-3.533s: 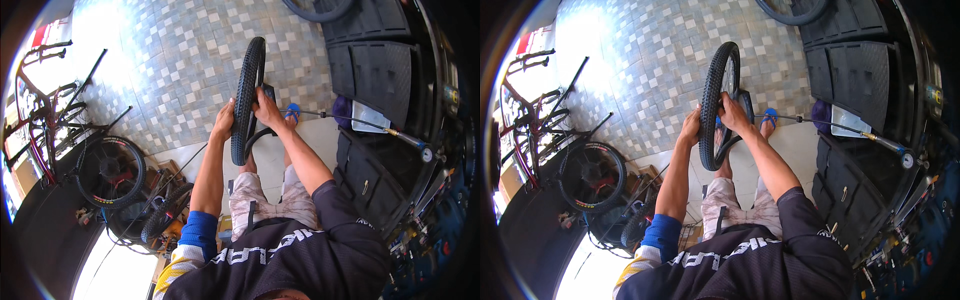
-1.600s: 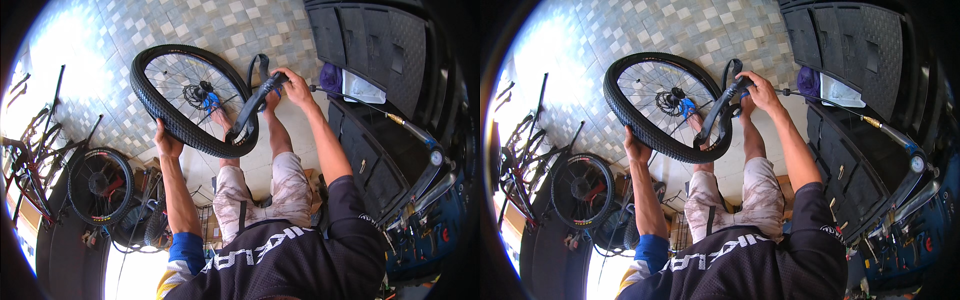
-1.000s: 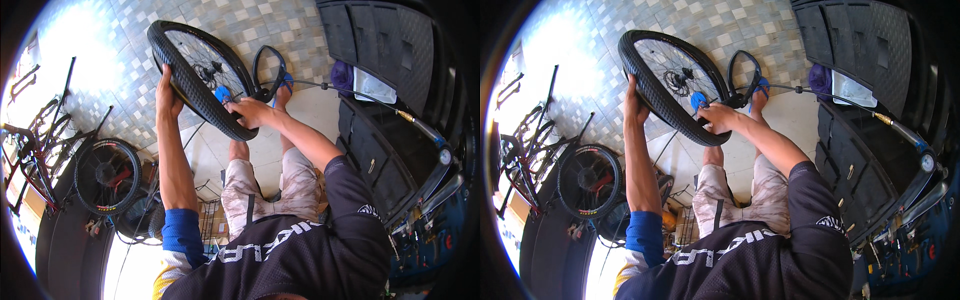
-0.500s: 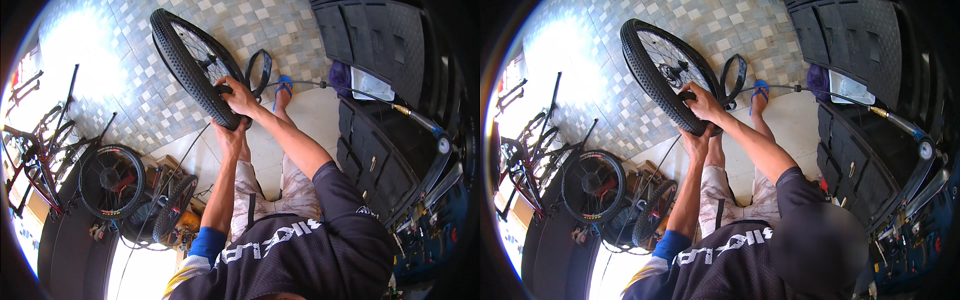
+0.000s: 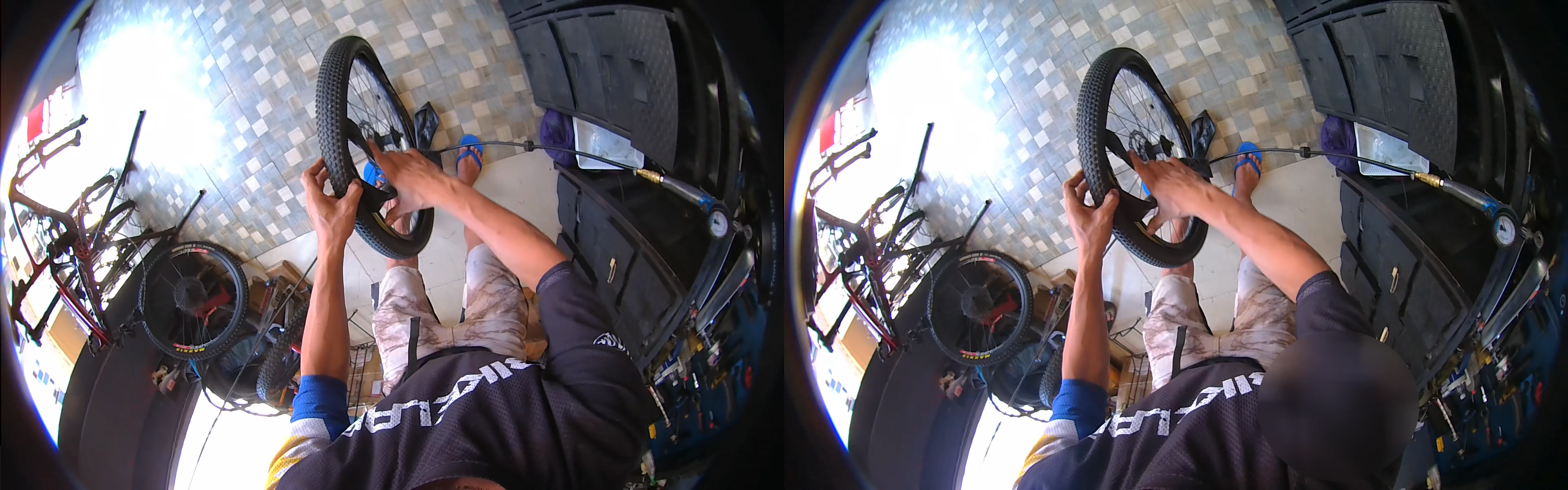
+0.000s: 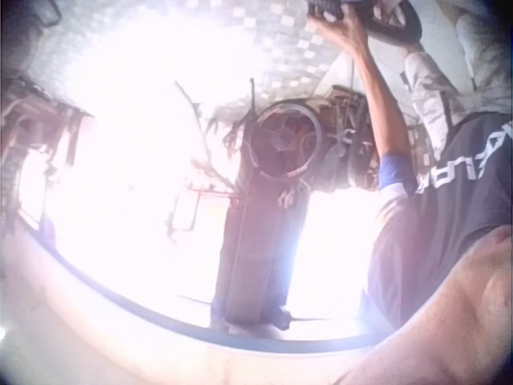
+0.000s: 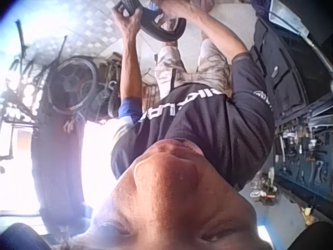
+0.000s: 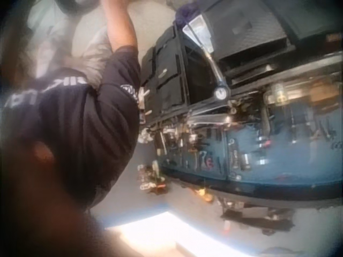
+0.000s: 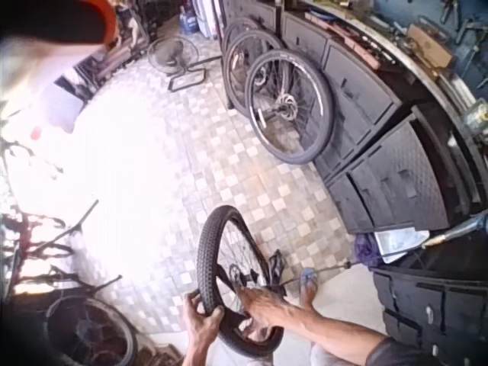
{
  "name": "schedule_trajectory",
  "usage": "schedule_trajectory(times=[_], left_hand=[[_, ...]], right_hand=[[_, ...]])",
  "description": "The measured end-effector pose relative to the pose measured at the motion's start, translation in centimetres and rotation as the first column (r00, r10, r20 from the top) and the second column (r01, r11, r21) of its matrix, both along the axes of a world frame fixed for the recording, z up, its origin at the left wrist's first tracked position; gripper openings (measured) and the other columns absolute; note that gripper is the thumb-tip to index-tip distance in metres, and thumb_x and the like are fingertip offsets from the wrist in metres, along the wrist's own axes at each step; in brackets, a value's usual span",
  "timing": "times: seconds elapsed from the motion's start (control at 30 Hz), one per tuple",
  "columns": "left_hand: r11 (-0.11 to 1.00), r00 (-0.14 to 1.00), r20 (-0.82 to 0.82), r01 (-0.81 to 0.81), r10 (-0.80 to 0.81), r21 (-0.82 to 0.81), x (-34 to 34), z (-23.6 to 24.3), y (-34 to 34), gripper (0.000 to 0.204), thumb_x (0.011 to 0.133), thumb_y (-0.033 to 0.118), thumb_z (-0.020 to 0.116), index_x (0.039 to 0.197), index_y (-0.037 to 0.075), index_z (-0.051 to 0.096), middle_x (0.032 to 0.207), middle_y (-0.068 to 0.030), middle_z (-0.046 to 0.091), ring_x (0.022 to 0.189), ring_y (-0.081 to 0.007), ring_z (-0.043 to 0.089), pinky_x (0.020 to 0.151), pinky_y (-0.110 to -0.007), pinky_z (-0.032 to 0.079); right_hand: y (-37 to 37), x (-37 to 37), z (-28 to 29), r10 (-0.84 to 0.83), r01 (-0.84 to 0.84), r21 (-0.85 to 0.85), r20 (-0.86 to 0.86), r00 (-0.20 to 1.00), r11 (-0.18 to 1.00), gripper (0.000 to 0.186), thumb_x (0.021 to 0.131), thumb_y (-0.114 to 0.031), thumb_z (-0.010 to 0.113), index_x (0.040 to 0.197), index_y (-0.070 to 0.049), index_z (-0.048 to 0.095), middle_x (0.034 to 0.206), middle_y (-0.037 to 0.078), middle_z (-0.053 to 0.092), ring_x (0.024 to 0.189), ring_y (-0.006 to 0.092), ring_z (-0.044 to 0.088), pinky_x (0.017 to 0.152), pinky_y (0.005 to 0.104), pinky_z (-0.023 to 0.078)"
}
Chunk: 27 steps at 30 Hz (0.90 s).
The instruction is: The person removes a bicycle tire from a wheel, inspects the tire and inner tube, inflates the inner tube with a floor pump, and then installs the inner tube and tire back onto the wheel. The person finishes by inflating the tire to the desired pressure.
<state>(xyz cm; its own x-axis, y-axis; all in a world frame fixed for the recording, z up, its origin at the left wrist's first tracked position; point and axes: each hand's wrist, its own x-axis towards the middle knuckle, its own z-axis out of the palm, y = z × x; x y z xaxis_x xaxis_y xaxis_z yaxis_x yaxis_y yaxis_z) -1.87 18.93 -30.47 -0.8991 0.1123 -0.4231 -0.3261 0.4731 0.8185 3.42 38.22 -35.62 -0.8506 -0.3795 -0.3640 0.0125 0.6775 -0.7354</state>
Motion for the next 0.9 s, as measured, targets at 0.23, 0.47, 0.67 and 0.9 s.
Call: schedule_trajectory(times=[0.23,0.47,0.67,0.9], left_hand=[[0.998,0.998,-0.02,0.064,-0.063,0.015,-0.8,0.2,0.6,0.061,0.089,0.01,0.075,0.141,-0.005,0.048,0.108,-0.0176,0.073,0.087,-0.0167,0.07,0.07,-0.029,0.057],[0.998,0.997,0.075,0.027,-0.031,0.054,-1.2,0.1,-3.1,0.063,0.092,0.007,0.072,0.148,-0.005,0.047,0.107,-0.0159,0.076,0.083,-0.0114,0.07,0.068,-0.025,0.057],[0.9,0.958,0.07,0.285,-0.278,-0.33,0.9,1.2,-2.0,0.046,0.086,0.017,0.07,0.128,0.0,0.062,0.092,-0.0205,0.074,0.075,-0.024,0.072,0.069,-0.038,0.055],[0.714,0.871,0.077,0.446,-0.486,-0.54,-1.2,3.1,2.4,0.067,0.083,0.033,0.076,0.136,0.001,0.05,0.103,-0.0265,0.071,0.09,-0.0475,0.07,0.083,-0.053,0.055]], right_hand=[[-0.8,1.0,-1.6,-0.27,0.264,-0.066,-0.117,0.956,0.962,0.12,0.067,-0.033,0.092,0.157,0.009,0.025,0.094,0.017,0.072,0.09,0.0353,0.071,0.089,0.0458,0.049],[4.3,-3.6,-2.7,-0.272,0.329,0.048,-0.456,0.847,0.943,0.029,0.089,-0.009,0.064,0.113,-0.019,0.078,0.07,0.005,0.072,0.063,0.029,0.07,0.073,0.0436,0.05],[11.8,-8.2,-2.6,-0.047,0.212,0.424,-0.367,0.929,0.881,0.035,0.083,-0.004,0.066,0.114,-0.018,0.074,0.092,0.004,0.073,0.102,0.0237,0.068,0.096,0.0397,0.044],[5.2,-3.9,-2.2,-0.187,0.236,0.15,-0.282,0.941,0.96,0.083,0.066,-0.056,0.087,0.119,0.004,0.068,0.125,0.024,0.065,0.127,0.0399,0.056,0.109,0.0513,0.041]])
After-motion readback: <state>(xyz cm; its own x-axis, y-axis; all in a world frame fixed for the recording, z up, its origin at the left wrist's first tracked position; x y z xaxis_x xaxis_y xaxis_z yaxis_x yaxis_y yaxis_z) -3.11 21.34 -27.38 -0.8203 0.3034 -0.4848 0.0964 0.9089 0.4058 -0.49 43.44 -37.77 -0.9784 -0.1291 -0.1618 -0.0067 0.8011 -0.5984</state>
